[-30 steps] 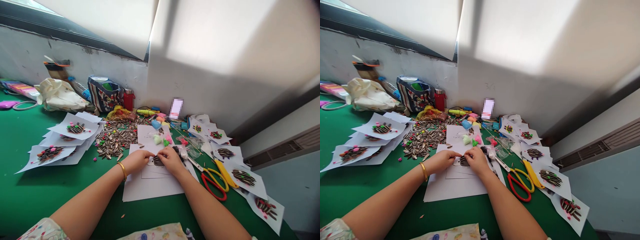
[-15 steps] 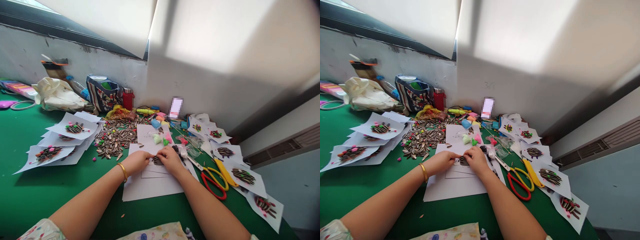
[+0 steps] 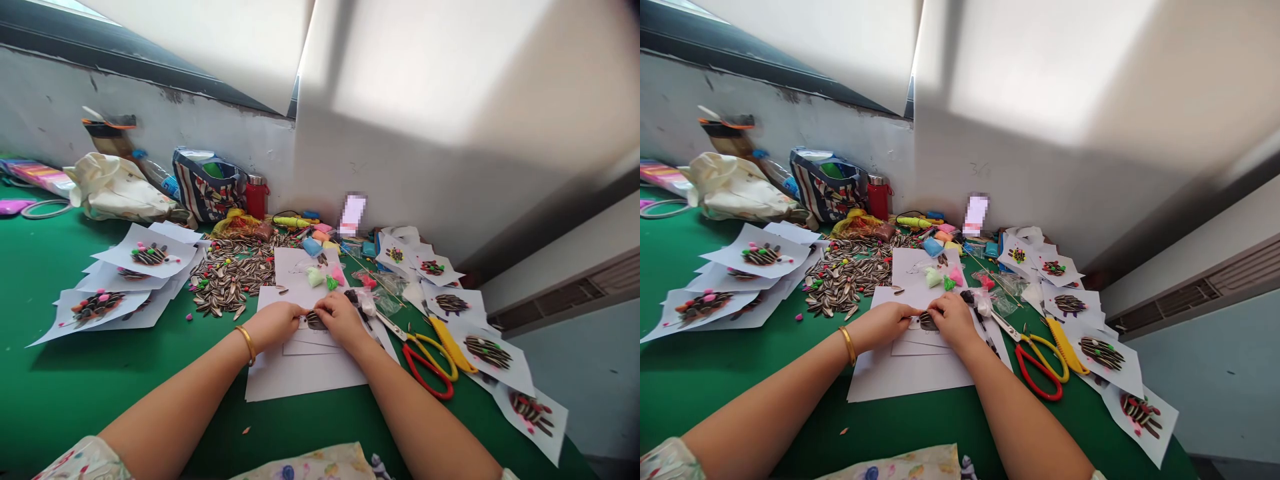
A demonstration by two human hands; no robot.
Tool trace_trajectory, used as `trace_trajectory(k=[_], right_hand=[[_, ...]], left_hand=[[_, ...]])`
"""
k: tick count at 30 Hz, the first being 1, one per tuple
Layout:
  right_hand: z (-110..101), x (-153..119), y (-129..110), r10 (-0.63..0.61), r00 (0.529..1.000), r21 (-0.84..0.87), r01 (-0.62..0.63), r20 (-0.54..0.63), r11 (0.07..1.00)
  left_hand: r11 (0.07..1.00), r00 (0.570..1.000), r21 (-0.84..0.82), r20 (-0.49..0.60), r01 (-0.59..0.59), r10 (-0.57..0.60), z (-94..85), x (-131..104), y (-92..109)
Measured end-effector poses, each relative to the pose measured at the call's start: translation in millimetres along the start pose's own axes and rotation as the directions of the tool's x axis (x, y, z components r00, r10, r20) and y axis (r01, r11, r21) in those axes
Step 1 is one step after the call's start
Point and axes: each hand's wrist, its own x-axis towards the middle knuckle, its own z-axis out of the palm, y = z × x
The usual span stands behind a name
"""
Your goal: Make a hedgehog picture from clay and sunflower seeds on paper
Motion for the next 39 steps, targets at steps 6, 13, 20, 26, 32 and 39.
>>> trace_trajectory(k=[6,13,20,26,32,39], right_hand=[[-5.0,-2.5,4.2,-0.009,0.995,0.101,0.019,-0.104,0.995],[-10.5,-12.3,-21.3,-0.164,0.965,0.156,0.198,-0.207,0.968],[-6.6,-13.8,-30.3,-0.140,0.979,0.191,0.168,-0.150,0.967],[-9.6,-4.2,-3.4,0.010,0.979,0.120,0.015,-0.203,0.993],[-5.6,-1.1,2.5,0.024,0.994,0.012,-0.022,-0.110,1.000],[-5.9,-1.3,-2.6,0.027,0.997,-0.023,-0.029,-0.068,0.999]], left_hand=[[0.994,0.997,-0.105,-0.077,0.013,-0.021,-1.2,2.4,-2.4],[0.973,0.986,-0.192,-0.135,-0.126,0.101,10.6,3.7,1.4],[0.976,0.983,-0.155,-0.126,-0.153,0.134,14.8,3.6,3.7],[0.996,0.986,-0.087,-0.167,0.012,-0.027,10.5,8.9,-7.0],[1.000,0.991,-0.022,-0.131,0.000,-0.003,15.6,8.2,-5.4],[1.000,0.992,0.020,-0.124,-0.010,0.012,16.6,6.9,-3.5]])
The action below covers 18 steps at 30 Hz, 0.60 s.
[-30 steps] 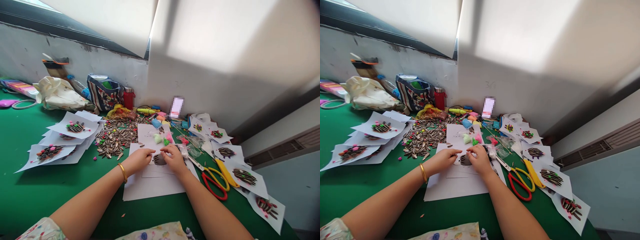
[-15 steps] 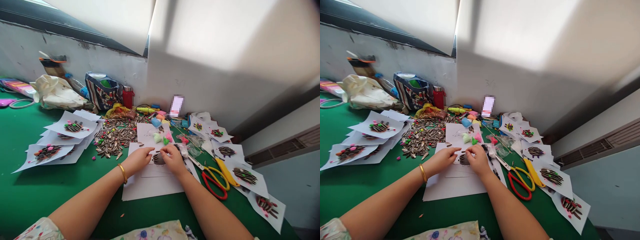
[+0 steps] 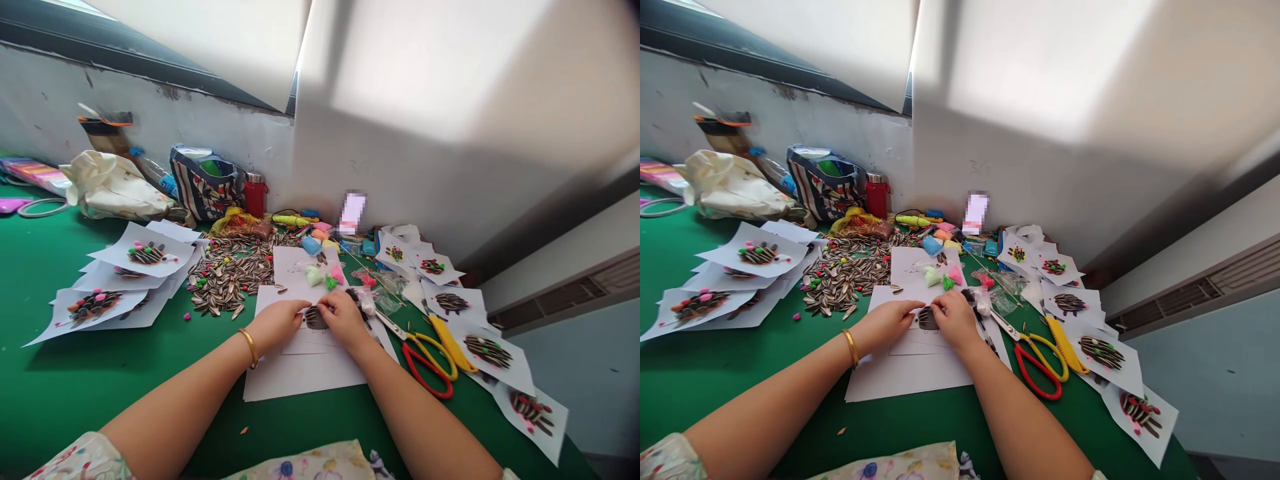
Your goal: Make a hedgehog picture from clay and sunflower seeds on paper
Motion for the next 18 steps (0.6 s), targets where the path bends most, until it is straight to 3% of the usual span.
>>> trace_trajectory(k=[18], right_hand=[[3.0,-0.1,0.4,-0.011,0.999,-0.074,0.014,0.042,0.997]], left_hand=[[1.000,0.998,0.007,0.053,0.029,-0.029,-6.9,0.9,6.0]])
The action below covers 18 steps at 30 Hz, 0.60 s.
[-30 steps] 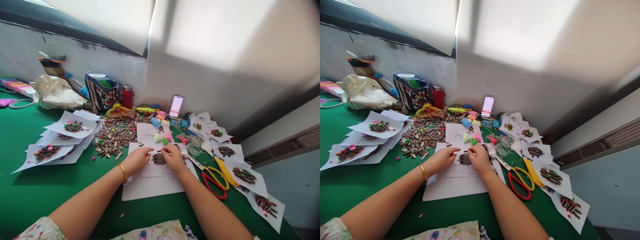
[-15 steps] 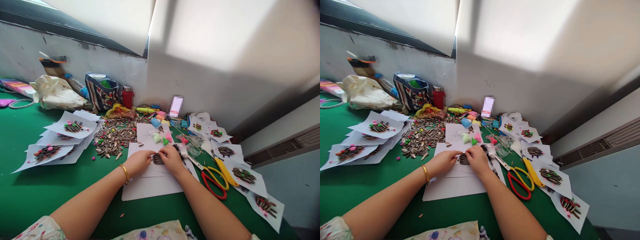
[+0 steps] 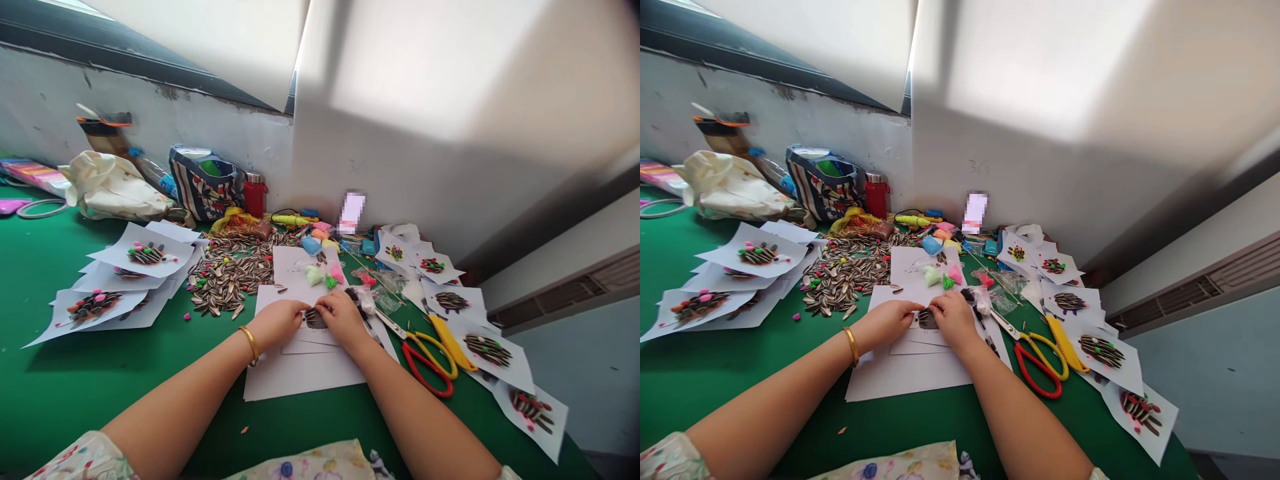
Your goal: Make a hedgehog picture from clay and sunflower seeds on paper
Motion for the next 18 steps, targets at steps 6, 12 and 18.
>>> trace_trajectory(k=[6,12,18], right_hand=[[1.0,0.1,0.9,-0.007,1.000,0.004,0.007,0.000,1.000],[1.1,-0.5,1.6,-0.017,1.000,0.009,0.017,-0.004,1.000],[3.1,-0.5,4.5,-0.008,1.000,0.010,0.008,0.006,1.000]], left_hand=[[1.000,1.000,-0.002,0.008,-0.003,0.003,0.8,1.5,-1.8],[0.999,1.000,-0.033,0.009,0.002,-0.001,-0.9,1.0,-1.0],[0.998,1.000,-0.061,0.006,-0.015,0.016,0.2,1.4,-5.3]])
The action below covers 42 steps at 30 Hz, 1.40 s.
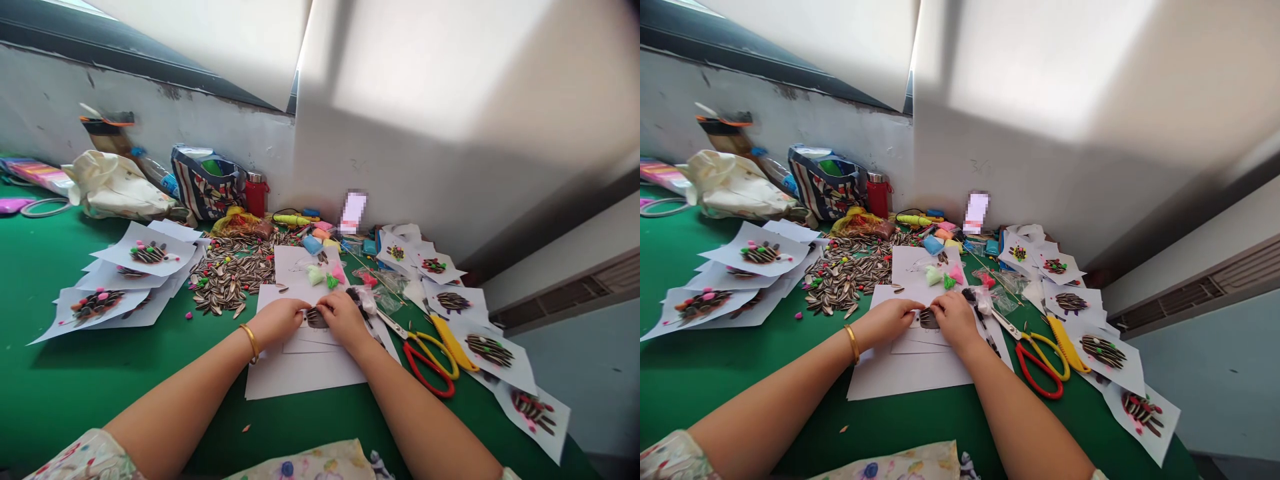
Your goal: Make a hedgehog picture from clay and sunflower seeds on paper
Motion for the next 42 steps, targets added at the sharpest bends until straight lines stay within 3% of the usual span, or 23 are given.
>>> trace_trajectory(k=[6,10,12,15,18,21,26,34,42], right_hand=[[-5.7,-3.3,7.0,-0.027,0.998,0.057,0.030,-0.052,0.998],[-9.8,-8.3,10.1,0.008,0.997,0.056,-0.003,-0.077,0.998],[-10.3,-10.8,10.4,0.028,0.997,0.049,-0.024,-0.066,0.999],[-10.3,-13.8,9.8,0.043,0.998,0.050,-0.041,-0.045,0.998],[-12.2,-15.5,6.8,0.064,0.997,0.086,-0.059,-0.050,0.995],[-17.3,-16.3,-2.0,0.031,0.995,0.140,-0.018,-0.092,0.990],[-25.6,-20.2,-27.8,-0.130,0.982,0.219,0.158,-0.138,0.963],[-18.2,-27.3,-53.3,-0.151,0.987,0.221,0.160,-0.056,0.962],[-25.7,-22.5,-39.2,0.014,0.984,0.433,0.065,-0.177,0.899]], left_hand=[[0.988,0.996,-0.153,-0.089,0.014,-0.028,-0.2,4.4,-10.8],[0.888,0.978,-0.447,-0.110,0.111,-0.177,-6.9,4.0,-5.7],[0.730,0.970,-0.668,-0.049,0.144,-0.237,-9.7,2.4,-1.7],[0.397,0.970,-0.901,0.088,0.175,-0.228,-12.3,-0.8,1.4],[0.108,0.960,-0.963,0.226,0.245,-0.165,-14.1,-3.4,1.4],[-0.035,0.938,-0.944,0.329,0.327,-0.106,-15.4,-5.1,3.1],[0.000,0.923,-0.923,0.385,0.385,-0.032,-11.9,-7.7,11.9],[0.224,0.934,-0.908,0.356,0.355,-0.038,6.1,-11.1,19.4],[0.149,0.930,-0.918,0.367,0.367,-0.029,-7.2,-11.4,20.0]])
